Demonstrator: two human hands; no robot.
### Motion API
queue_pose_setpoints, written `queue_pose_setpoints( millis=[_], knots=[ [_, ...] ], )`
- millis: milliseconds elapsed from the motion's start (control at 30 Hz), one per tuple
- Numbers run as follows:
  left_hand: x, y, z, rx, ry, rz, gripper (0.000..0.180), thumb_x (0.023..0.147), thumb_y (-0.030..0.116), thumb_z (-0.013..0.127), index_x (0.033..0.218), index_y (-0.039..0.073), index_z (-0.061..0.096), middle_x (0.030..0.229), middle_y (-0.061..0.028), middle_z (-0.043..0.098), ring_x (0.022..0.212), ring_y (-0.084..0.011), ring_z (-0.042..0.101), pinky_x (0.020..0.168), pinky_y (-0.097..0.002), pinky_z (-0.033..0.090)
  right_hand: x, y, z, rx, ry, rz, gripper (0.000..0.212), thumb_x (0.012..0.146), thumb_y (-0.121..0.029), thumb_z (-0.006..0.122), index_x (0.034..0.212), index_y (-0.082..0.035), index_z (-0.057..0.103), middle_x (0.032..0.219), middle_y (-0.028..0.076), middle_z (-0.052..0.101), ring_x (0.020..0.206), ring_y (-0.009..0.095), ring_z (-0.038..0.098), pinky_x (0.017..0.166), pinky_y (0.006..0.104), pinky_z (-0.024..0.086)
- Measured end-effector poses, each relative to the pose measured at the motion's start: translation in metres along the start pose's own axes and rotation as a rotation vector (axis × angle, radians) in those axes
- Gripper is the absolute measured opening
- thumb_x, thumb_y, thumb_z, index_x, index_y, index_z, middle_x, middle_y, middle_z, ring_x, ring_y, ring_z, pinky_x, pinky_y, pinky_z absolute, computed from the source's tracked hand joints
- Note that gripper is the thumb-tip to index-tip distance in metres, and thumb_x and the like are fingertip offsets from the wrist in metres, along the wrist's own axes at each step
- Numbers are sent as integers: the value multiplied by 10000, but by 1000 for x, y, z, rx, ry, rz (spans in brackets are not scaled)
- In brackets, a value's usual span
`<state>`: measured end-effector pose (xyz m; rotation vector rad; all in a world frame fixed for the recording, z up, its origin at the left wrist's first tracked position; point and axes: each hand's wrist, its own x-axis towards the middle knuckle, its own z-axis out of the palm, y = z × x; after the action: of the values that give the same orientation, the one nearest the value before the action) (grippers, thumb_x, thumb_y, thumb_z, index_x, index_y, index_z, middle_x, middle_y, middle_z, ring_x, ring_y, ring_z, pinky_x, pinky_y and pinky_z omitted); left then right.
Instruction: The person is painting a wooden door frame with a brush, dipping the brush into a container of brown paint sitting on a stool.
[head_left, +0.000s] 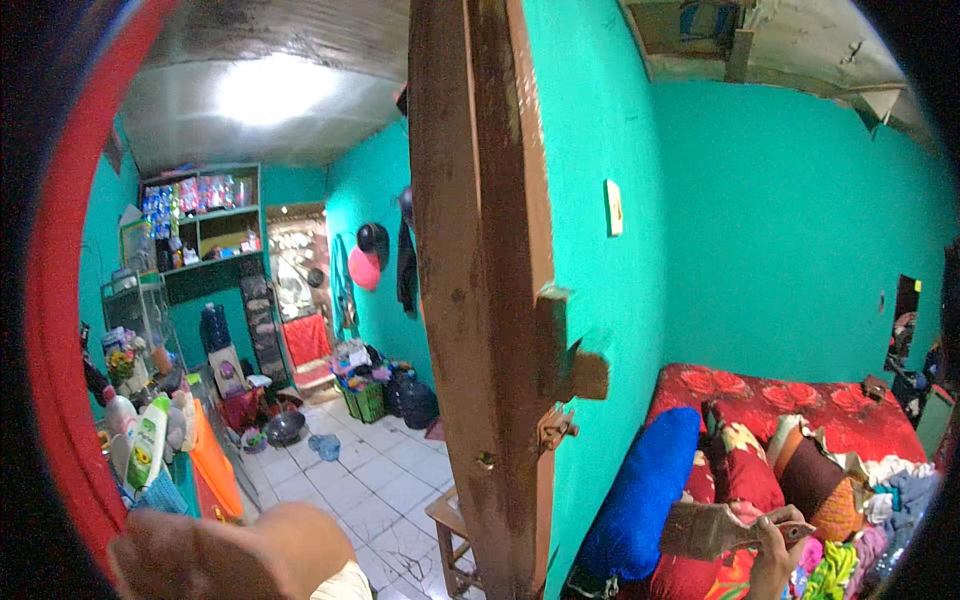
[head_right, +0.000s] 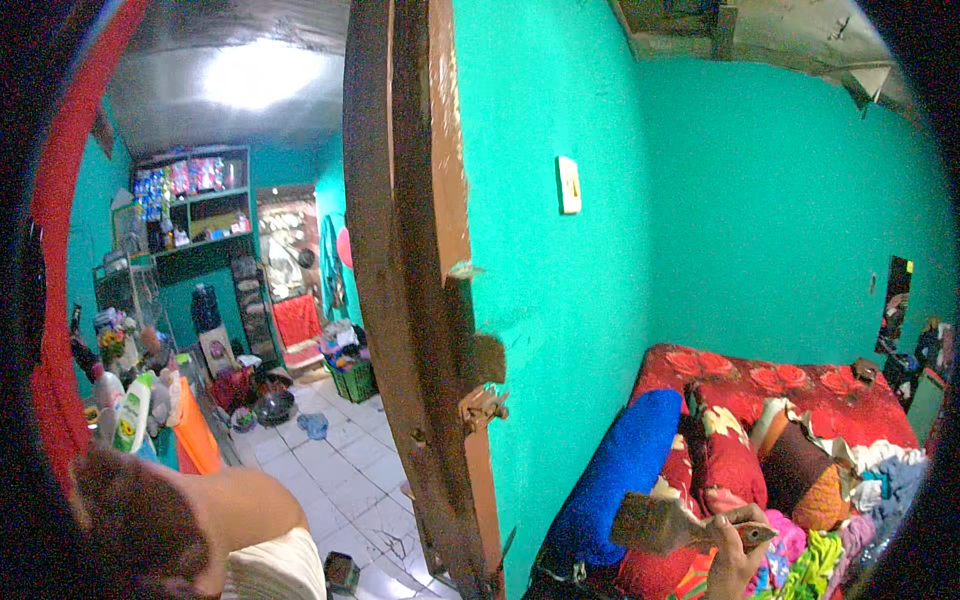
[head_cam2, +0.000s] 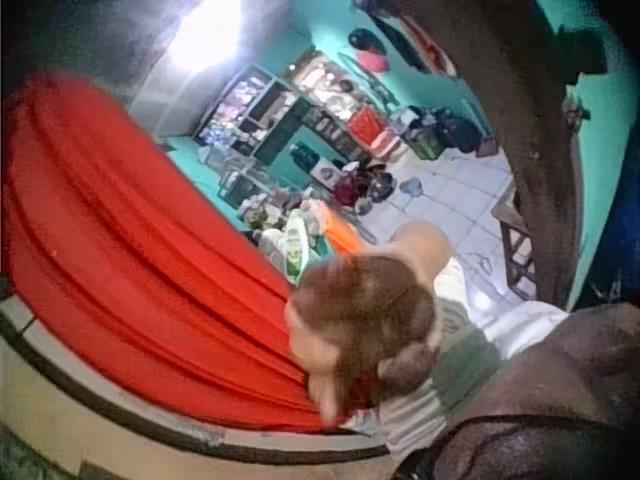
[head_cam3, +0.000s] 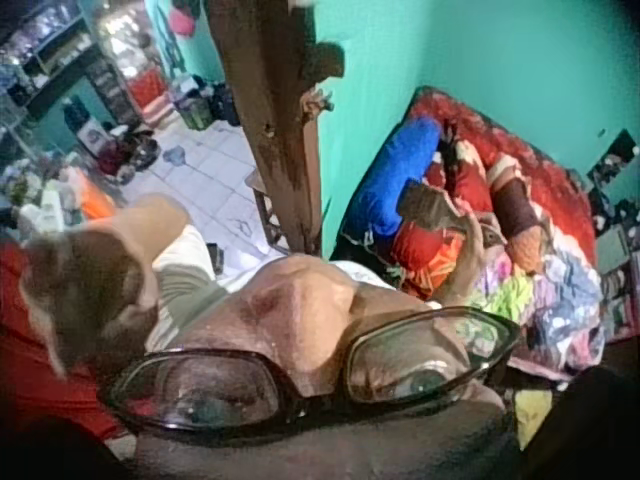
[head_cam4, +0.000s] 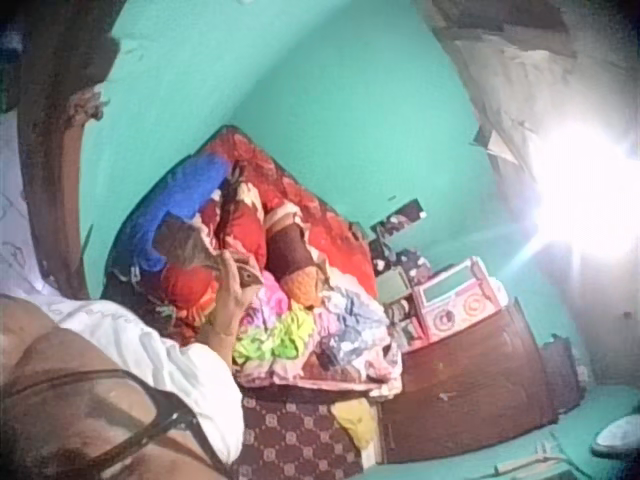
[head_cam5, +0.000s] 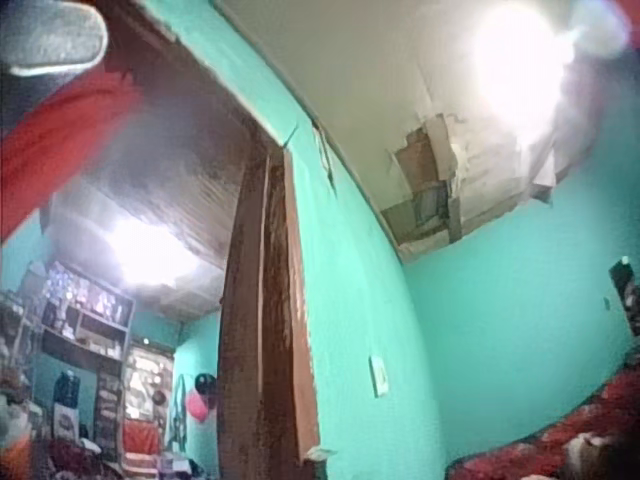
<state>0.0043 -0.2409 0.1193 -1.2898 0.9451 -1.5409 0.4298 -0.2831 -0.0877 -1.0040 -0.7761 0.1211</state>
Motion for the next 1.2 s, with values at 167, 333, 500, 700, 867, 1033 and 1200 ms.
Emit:
queue_pose_setpoints(
  millis=[167, 333, 500, 700, 867, 1033, 1200],
  knots=[
    [9, 29, 5, 635, -405, -676, 429, 892, 368, 441, 895, -32, 597, 815, -161, 618, 760, -295, 592, 743, -420, 484, 29, -10, -9, 316, -243, 218, 94, 872, -85, 618, 928, -60, 547, 807, 76, 617, 681, 134, 609, 586, 226, 489],
    [-117, 34, -32, 317, -147, -1628, 634, 951, 498, 325, 997, -62, 619, 869, -144, 648, 796, -226, 616, 781, -343, 479, 40, -3, -7, 410, -273, 232, 66, 873, -50, 599, 914, -52, 548, 768, 69, 601, 657, 140, 609, 558, 231, 496],
    [-195, 62, -67, -253, 80, -2451, 884, 904, 680, 216, 1114, -92, 592, 1083, -233, 645, 1004, -322, 632, 916, -417, 470, 41, 13, -10, 426, -276, 198, 51, 890, -76, 584, 905, -36, 556, 793, 99, 627, 628, 157, 621, 527, 252, 512],
    [-249, 118, -81, -1550, 910, -2476, 1146, 780, 833, 223, 1295, -177, 388, 1344, -319, 429, 1274, -429, 407, 1098, -507, 261, 52, 12, 3, 488, -326, 217, 100, 908, -104, 571, 878, -8, 565, 741, 126, 632, 595, 167, 620, 522, 273, 521],
    [-250, 146, -64, -1250, 644, -2689, 1177, 768, 847, 211, 1298, -193, 369, 1344, -329, 421, 1298, -414, 382, 1120, -484, 215, 66, 24, -2, 522, -331, 251, 84, 905, -96, 569, 894, -13, 562, 795, 90, 621, 634, 148, 606, 517, 264, 514],
    [-239, 164, -58, -1456, 876, -2450, 1167, 773, 845, 183, 1275, -181, 419, 1348, -302, 438, 1299, -404, 384, 1122, -467, 215, 103, 38, 5, 624, -381, 366, 68, 895, -86, 574, 905, -20, 559, 834, 68, 607, 672, 136, 602, 512, 256, 509],
    [-229, 178, -71, -1233, 840, -2546, 1120, 776, 831, 281, 1270, -162, 443, 1315, -283, 484, 1251, -375, 455, 1103, -452, 263, 113, 21, 24, 666, -414, 291, 58, 864, -55, 579, 867, -40, 523, 855, 54, 540, 695, 133, 543, 604, 225, 463]
  ],
)
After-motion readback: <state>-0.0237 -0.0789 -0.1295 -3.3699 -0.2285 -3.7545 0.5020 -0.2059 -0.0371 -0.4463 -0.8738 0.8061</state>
